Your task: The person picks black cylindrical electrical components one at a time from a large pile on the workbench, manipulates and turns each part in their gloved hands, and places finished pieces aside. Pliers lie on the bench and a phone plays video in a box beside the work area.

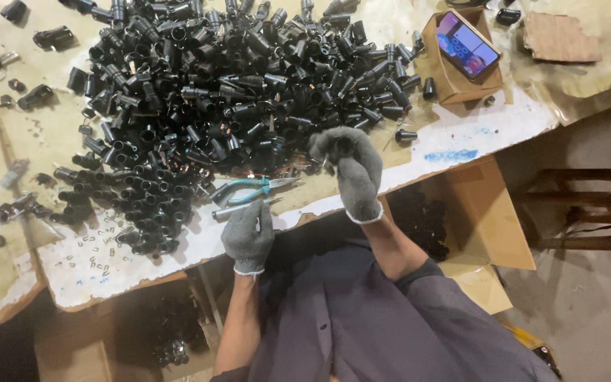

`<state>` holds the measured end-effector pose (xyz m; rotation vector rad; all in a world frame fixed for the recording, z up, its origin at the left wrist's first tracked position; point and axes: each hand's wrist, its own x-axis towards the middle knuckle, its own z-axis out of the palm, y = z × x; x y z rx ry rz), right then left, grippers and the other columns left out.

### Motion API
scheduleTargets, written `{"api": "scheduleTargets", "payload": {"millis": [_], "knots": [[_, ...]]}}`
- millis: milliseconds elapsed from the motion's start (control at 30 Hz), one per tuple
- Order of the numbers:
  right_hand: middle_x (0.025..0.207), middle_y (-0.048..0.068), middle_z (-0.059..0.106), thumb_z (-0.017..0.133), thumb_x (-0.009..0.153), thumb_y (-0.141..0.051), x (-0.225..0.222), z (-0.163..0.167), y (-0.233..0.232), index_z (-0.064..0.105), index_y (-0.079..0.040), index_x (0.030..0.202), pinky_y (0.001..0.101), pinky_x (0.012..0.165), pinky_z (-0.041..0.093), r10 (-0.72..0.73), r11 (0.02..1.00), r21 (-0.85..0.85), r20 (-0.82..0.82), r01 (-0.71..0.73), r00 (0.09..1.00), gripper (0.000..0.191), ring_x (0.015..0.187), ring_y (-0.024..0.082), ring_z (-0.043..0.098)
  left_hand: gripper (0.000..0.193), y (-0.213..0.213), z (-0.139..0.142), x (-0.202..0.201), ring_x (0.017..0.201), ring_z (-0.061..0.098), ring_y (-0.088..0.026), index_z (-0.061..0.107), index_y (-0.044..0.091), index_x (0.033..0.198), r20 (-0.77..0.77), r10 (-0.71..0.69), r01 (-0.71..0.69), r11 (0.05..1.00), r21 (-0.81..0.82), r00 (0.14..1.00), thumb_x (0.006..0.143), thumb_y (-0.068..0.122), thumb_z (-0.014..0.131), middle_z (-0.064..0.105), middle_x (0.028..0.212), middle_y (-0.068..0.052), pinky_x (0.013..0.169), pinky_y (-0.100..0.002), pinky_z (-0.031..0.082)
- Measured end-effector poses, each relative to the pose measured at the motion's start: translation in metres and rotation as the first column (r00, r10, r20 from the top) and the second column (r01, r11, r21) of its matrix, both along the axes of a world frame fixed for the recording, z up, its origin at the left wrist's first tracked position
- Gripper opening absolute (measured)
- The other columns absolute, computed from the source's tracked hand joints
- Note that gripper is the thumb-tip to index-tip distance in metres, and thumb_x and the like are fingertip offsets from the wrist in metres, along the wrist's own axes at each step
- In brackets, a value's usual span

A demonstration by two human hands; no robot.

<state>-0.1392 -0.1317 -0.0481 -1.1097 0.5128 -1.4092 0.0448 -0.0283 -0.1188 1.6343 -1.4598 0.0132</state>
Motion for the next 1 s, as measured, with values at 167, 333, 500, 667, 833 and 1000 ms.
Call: {"api": "scheduleTargets", "payload": {"millis": [167,333,500,667,833,1000], "knots": [[0.089,0.008,0.059,0.054,0.075,0.002,0.006,-0.011,0.011,0.059,-0.004,0.105,0.0337,0.078,0.050,-0.070,0.998,-0.030,-0.293,0.064,0.954,0.031,0.080,0.018,0.059,0.011,-0.001,-0.007,-0.002,0.068,0.068,-0.024,0.077,0.007,0.099,0.007,0.018,-0.018,1.000,-0.012,1.000,0.090,0.013,0.080,0.072,0.082,-0.009,0.064,-0.037,0.055],[0.071,0.005,0.050,0.080,0.078,-0.006,0.000,-0.016,0.031,0.048,-0.012,0.074,0.0399,0.073,0.045,-0.513,0.782,-0.612,-0.522,0.119,0.681,0.033,0.073,0.028,0.056,0.012,0.000,-0.012,-0.009,0.067,0.067,-0.027,0.078,0.006,0.100,0.034,-0.001,0.000,1.000,0.024,0.999,0.091,0.011,0.079,0.070,0.080,-0.011,0.063,-0.039,0.054],[0.060,0.007,0.047,0.077,0.076,-0.005,-0.020,-0.030,0.045,0.049,-0.009,0.065,0.0363,0.056,0.037,-0.403,0.882,-0.455,-0.590,0.124,0.699,0.031,0.056,0.025,0.049,0.012,0.003,-0.015,-0.010,0.071,0.069,-0.026,0.077,0.007,0.102,0.035,-0.001,0.001,1.000,0.010,0.999,0.092,0.012,0.078,0.071,0.083,-0.011,0.066,-0.038,0.055],[0.057,0.004,0.050,0.074,0.084,-0.007,-0.051,-0.053,0.065,0.056,-0.005,0.066,0.0318,0.049,0.035,-0.329,0.944,-0.210,-0.672,0.256,0.663,0.026,0.049,0.015,0.047,0.012,0.004,-0.015,-0.012,0.072,0.069,-0.027,0.078,0.006,0.102,0.055,-0.003,0.002,1.000,0.024,0.998,0.091,0.011,0.079,0.072,0.084,-0.010,0.066,-0.038,0.055],[0.066,0.003,0.053,0.066,0.097,-0.012,-0.087,-0.077,0.077,0.064,-0.002,0.075,0.0275,0.053,0.035,-0.249,0.762,0.398,-0.548,0.511,0.799,0.024,0.060,0.009,0.046,0.012,0.002,-0.014,-0.012,0.072,0.069,-0.027,0.078,0.006,0.101,0.073,0.003,-0.005,1.000,0.023,0.997,0.090,0.011,0.079,0.071,0.083,-0.010,0.066,-0.038,0.055],[0.091,0.006,0.060,0.053,0.100,-0.026,-0.120,-0.100,0.072,0.056,-0.010,0.105,0.0425,0.084,0.052,-0.508,0.207,0.955,-0.082,0.214,0.857,0.017,0.085,0.023,0.061,0.012,0.000,-0.014,-0.012,0.071,0.068,-0.027,0.077,0.006,0.101,0.068,-0.011,0.010,1.000,0.019,0.998,0.091,0.010,0.078,0.071,0.082,-0.010,0.066,-0.038,0.055]]}}
